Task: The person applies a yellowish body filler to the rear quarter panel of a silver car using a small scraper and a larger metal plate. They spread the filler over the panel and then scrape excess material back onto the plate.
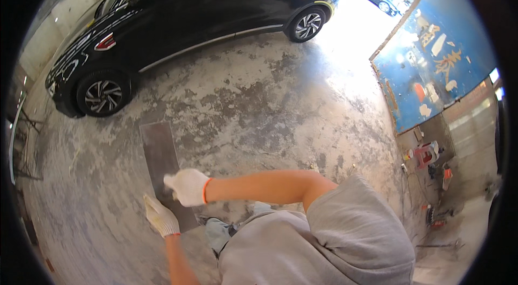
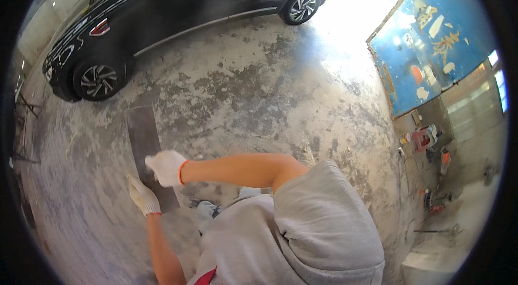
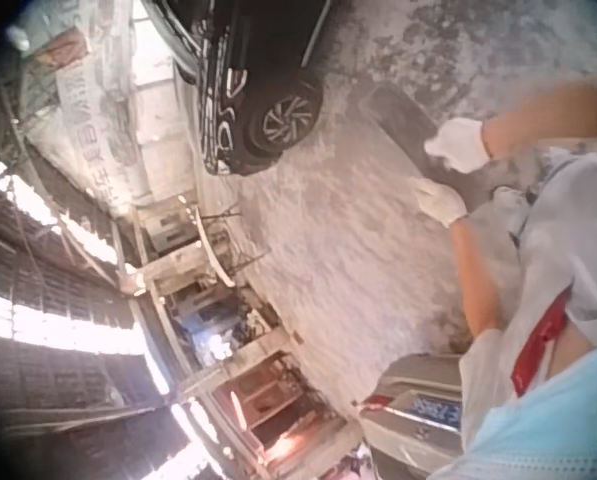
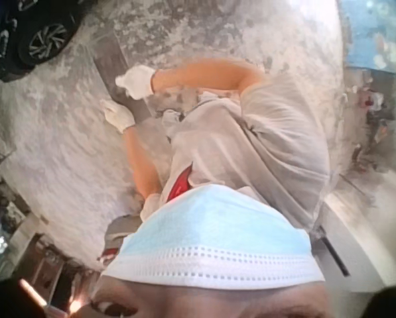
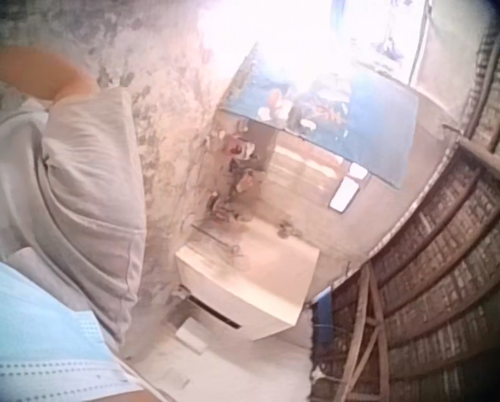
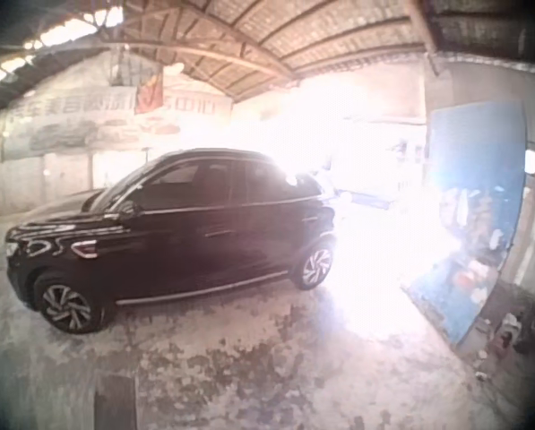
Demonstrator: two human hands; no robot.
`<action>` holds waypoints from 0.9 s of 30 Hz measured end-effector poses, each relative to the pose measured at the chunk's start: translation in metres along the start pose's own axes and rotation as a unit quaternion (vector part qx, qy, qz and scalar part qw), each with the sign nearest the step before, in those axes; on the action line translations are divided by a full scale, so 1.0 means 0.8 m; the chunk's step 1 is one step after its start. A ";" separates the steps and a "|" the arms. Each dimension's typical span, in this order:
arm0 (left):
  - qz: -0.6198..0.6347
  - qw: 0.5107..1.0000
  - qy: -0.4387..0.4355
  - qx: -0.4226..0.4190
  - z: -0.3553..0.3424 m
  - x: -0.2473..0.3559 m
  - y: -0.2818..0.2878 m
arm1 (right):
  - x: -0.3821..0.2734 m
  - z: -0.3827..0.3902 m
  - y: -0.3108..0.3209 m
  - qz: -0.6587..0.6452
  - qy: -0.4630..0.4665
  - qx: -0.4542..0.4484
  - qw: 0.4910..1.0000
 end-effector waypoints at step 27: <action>0.035 0.992 0.078 0.092 -0.505 -0.182 0.198 | -0.108 -0.593 -0.077 0.174 0.184 0.018 0.967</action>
Point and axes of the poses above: each hand's wrist, its own z-axis away from the middle knuckle, its own y-axis out of the back of the hand, x = y × z, the point moved 8 cm from there along -z, towards the middle knuckle, and after that the axes turned 2 degrees about y, right-handed, at the moved point
